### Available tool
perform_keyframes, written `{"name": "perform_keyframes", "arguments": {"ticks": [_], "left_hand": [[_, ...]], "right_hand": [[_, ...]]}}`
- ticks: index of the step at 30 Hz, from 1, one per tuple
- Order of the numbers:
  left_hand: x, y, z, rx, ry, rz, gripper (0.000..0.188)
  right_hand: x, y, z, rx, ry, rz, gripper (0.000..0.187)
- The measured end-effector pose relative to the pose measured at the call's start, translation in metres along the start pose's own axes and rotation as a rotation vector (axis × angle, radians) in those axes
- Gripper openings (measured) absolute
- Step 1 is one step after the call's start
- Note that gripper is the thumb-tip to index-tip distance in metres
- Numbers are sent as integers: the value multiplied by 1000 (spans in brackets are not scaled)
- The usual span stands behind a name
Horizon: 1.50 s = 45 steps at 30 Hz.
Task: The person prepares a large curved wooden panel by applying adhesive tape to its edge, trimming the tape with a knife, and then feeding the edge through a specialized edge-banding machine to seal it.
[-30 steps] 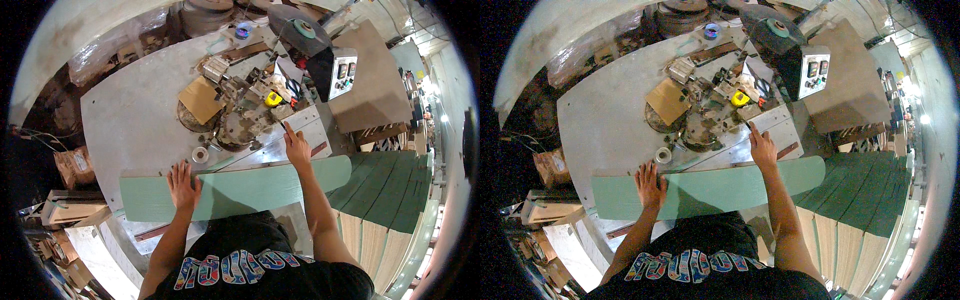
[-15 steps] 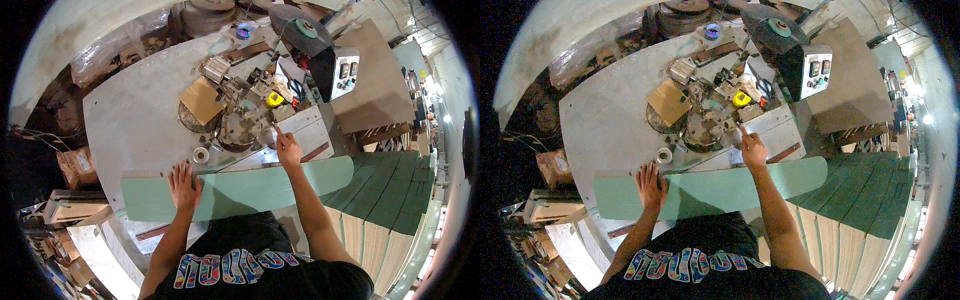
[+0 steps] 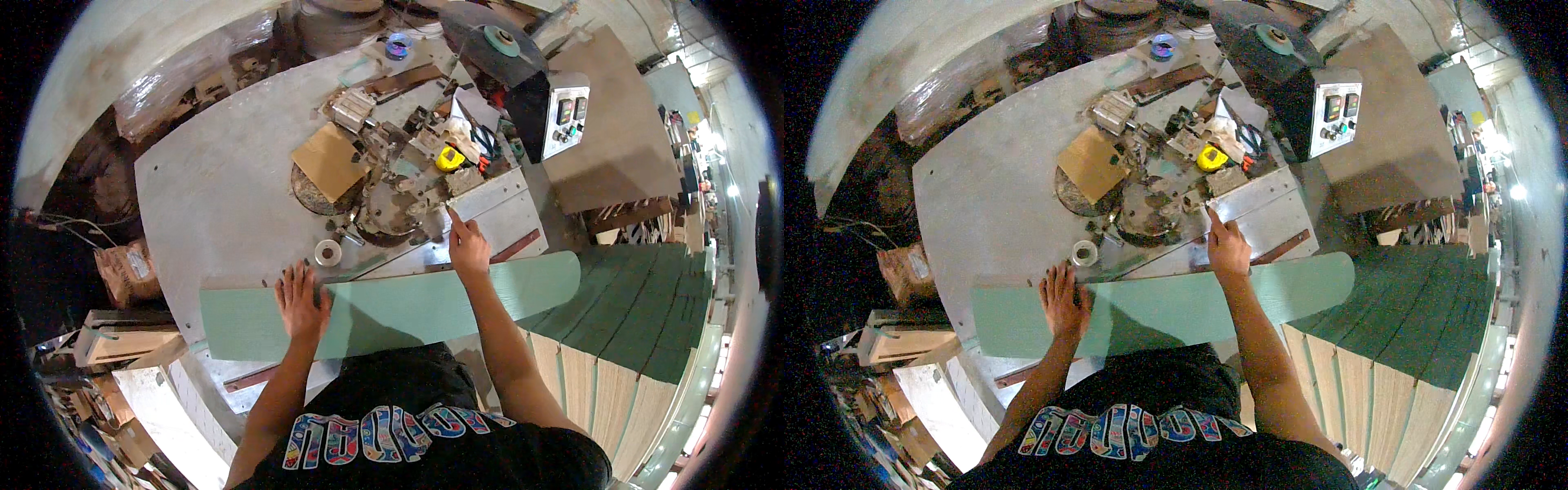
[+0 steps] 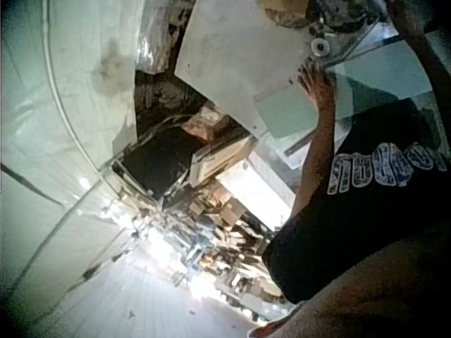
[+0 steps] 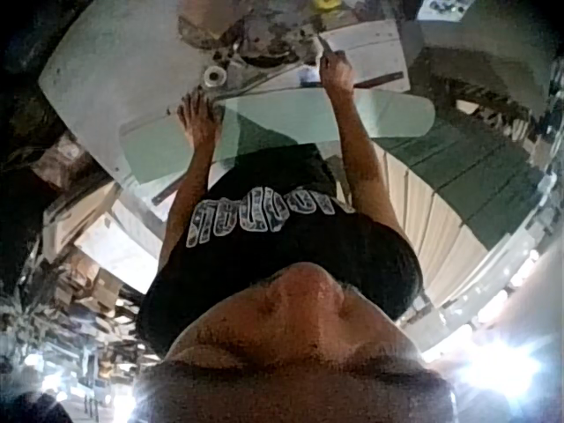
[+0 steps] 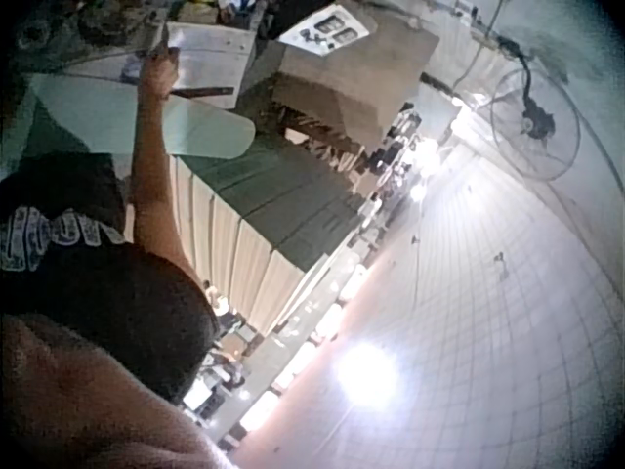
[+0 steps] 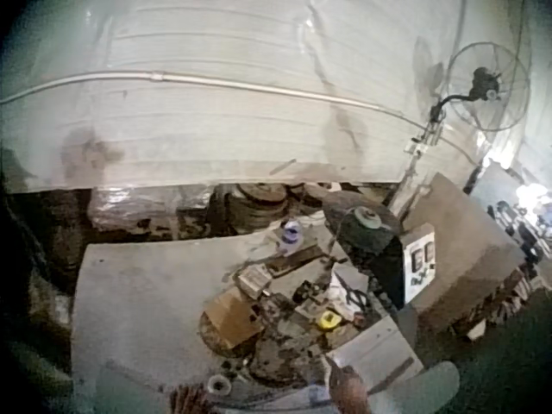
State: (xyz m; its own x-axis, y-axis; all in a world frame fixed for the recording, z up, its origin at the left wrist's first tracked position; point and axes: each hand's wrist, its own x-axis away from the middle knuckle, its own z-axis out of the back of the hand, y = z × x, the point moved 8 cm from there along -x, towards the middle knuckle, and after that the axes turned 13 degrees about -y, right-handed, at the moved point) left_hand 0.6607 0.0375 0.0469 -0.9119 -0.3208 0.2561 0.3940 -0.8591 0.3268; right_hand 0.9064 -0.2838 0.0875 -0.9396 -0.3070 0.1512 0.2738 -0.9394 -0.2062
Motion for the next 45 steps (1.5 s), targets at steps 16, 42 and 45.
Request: {"name": "perform_keyframes", "arguments": {"ticks": [16, 42, 45], "left_hand": [[0, -1, 1, 3, 46, -12, 53], [1, -1, -3, -9, 61, 7, 52], [0, 1, 3, -21, 70, -20, 52]], "right_hand": [[10, -14, -11, -1110, -377, -197, 31], [35, 27, -80, -1525, -369, -604, 22], [0, 38, -22, -1513, -300, -371, 23]]}}
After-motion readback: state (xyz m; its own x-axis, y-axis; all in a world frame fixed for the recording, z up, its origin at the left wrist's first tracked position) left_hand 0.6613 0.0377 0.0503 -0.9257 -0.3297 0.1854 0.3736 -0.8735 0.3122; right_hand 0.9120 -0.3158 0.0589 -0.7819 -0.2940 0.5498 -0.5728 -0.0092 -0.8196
